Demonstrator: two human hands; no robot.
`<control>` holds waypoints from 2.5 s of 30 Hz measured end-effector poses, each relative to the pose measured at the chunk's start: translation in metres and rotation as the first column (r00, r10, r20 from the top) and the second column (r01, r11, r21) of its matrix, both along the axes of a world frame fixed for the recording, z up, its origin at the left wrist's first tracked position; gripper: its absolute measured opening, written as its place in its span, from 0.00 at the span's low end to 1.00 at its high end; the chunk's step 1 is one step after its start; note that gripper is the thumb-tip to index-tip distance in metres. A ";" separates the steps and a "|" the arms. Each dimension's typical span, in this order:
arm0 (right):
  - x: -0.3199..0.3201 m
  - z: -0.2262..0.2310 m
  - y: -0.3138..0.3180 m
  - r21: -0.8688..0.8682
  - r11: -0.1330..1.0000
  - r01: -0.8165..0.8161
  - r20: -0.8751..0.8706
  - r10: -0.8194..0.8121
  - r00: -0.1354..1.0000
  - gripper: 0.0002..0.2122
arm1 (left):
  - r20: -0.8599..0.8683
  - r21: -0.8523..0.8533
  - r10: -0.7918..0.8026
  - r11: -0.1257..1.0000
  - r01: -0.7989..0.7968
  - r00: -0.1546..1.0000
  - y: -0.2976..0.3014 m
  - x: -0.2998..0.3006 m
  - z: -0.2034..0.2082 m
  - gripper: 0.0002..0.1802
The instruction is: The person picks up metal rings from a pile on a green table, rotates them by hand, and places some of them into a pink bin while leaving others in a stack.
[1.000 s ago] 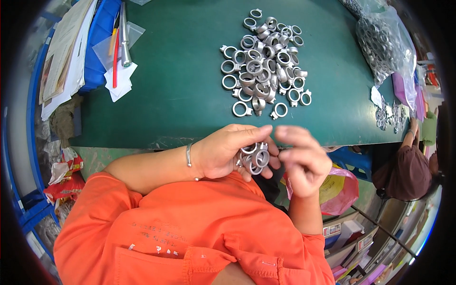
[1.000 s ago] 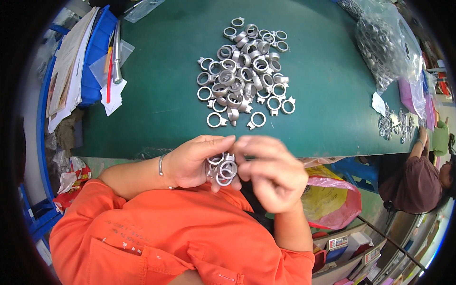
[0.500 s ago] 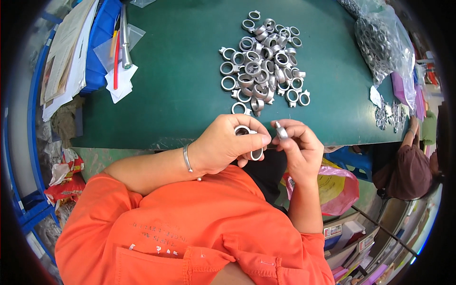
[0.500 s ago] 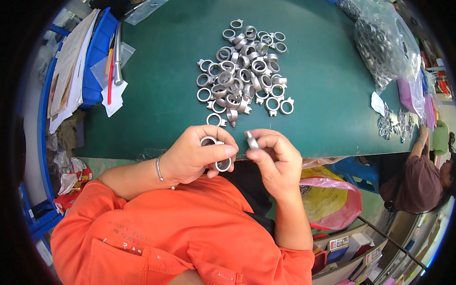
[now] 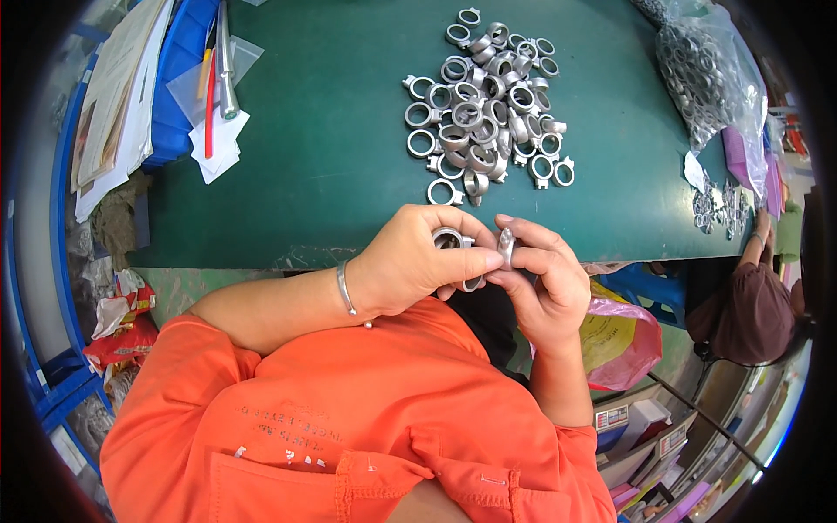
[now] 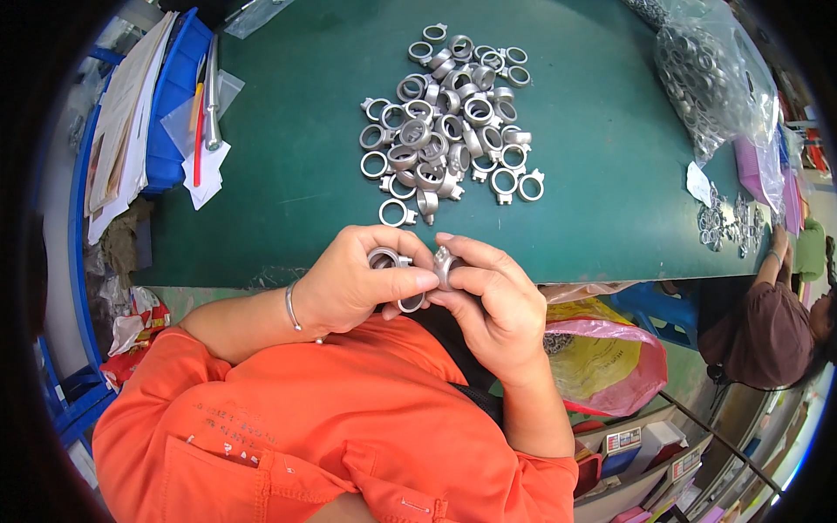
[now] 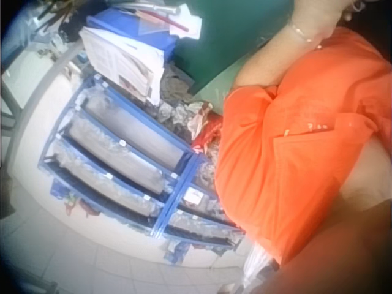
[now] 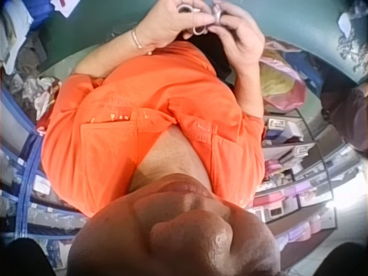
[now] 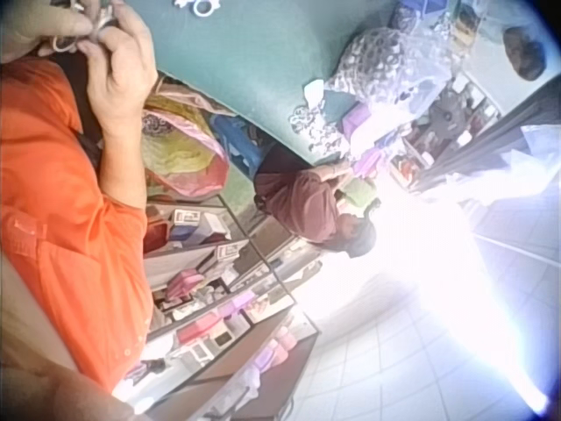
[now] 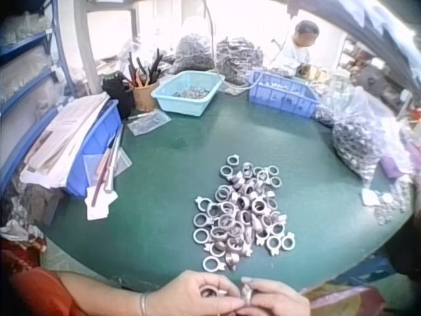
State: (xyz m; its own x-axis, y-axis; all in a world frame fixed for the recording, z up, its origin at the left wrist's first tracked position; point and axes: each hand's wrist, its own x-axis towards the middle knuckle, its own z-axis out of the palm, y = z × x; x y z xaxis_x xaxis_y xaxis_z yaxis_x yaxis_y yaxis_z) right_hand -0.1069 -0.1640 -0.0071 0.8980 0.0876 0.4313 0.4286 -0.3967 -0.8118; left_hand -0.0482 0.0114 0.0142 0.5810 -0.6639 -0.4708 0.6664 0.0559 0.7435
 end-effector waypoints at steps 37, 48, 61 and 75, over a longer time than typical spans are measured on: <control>-0.131 -0.036 -0.082 0.813 -0.396 0.427 -0.475 -0.025 0.880 0.08 | 0.977 -0.036 0.036 0.999 -0.003 0.209 -0.040 0.007 0.002 0.06; -0.156 -0.102 -0.159 0.130 0.068 0.989 -0.448 -0.886 0.120 0.15 | 0.848 0.047 -0.022 0.998 -0.033 0.530 -0.012 0.028 0.002 0.01; 0.041 -0.012 -0.050 -0.525 0.730 0.438 0.169 -0.415 0.894 0.06 | 0.833 0.076 -0.064 0.997 0.002 0.550 -0.008 0.030 -0.015 0.03; 0.016 0.005 0.004 -0.066 0.987 0.150 0.060 -0.146 0.987 0.07 | 0.645 -0.080 0.027 0.996 0.032 0.764 -0.008 0.029 -0.016 0.05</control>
State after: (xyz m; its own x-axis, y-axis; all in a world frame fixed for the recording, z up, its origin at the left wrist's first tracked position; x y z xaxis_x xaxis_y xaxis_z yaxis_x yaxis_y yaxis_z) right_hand -0.0911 -0.1601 -0.0018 0.8784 -0.0127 0.4778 0.4042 -0.5137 -0.7568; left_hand -0.0192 0.0037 -0.0020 0.7263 -0.6838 0.0700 0.0310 0.1344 0.9904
